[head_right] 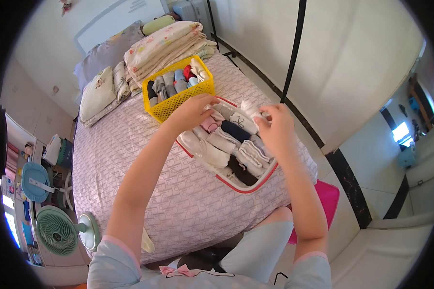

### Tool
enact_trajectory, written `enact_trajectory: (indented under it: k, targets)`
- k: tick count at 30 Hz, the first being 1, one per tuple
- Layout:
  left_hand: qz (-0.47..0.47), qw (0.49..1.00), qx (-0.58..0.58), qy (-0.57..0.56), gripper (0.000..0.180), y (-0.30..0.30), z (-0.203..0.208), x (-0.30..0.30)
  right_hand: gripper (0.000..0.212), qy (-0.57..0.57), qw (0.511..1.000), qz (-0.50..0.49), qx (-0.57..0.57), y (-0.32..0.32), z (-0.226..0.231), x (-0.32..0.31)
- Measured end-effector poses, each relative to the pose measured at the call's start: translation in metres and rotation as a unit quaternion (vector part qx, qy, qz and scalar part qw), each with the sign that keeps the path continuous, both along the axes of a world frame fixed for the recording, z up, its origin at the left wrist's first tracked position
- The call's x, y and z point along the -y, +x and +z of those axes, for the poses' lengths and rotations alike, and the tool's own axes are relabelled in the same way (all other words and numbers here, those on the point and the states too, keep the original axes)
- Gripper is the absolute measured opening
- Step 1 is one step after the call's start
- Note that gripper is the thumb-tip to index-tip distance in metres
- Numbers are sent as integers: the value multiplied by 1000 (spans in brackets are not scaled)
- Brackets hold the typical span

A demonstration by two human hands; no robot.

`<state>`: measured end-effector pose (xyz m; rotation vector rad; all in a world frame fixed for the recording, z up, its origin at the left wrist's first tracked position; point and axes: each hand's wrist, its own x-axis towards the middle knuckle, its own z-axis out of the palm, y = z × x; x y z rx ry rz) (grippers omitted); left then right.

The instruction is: Folding various pairs of socks and organizing them into storage baskets.

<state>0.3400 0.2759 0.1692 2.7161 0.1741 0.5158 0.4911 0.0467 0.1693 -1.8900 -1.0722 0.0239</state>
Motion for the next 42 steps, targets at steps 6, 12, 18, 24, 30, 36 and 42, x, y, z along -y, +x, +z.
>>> enact_trajectory:
  k: [6,12,18,24,30,36,42]
  targets:
    - [38,997,-54,49,18,-2,-33,-7,26,46,994,75,-58,7,-14,-45]
    - [56,990,-106,69,25,-14,-21,6,22,11,995,77,66,-5,-17,-106]
    - [77,989,-59,113,38,-38,-12,42,28,47,990,45,-123,6,-8,-30]
    - [-31,998,50,-35,26,-82,-10,127,22,57,982,-2,-180,-34,-30,92]
    - [-56,997,-43,-29,22,-38,-23,124,19,99,982,-13,-159,-70,-27,96]
    - [-79,996,25,-31,17,-14,-35,113,16,44,995,73,-49,-93,-35,81]
    - [-98,988,-36,-110,12,-21,-38,105,10,-150,979,111,85,-80,-24,71]
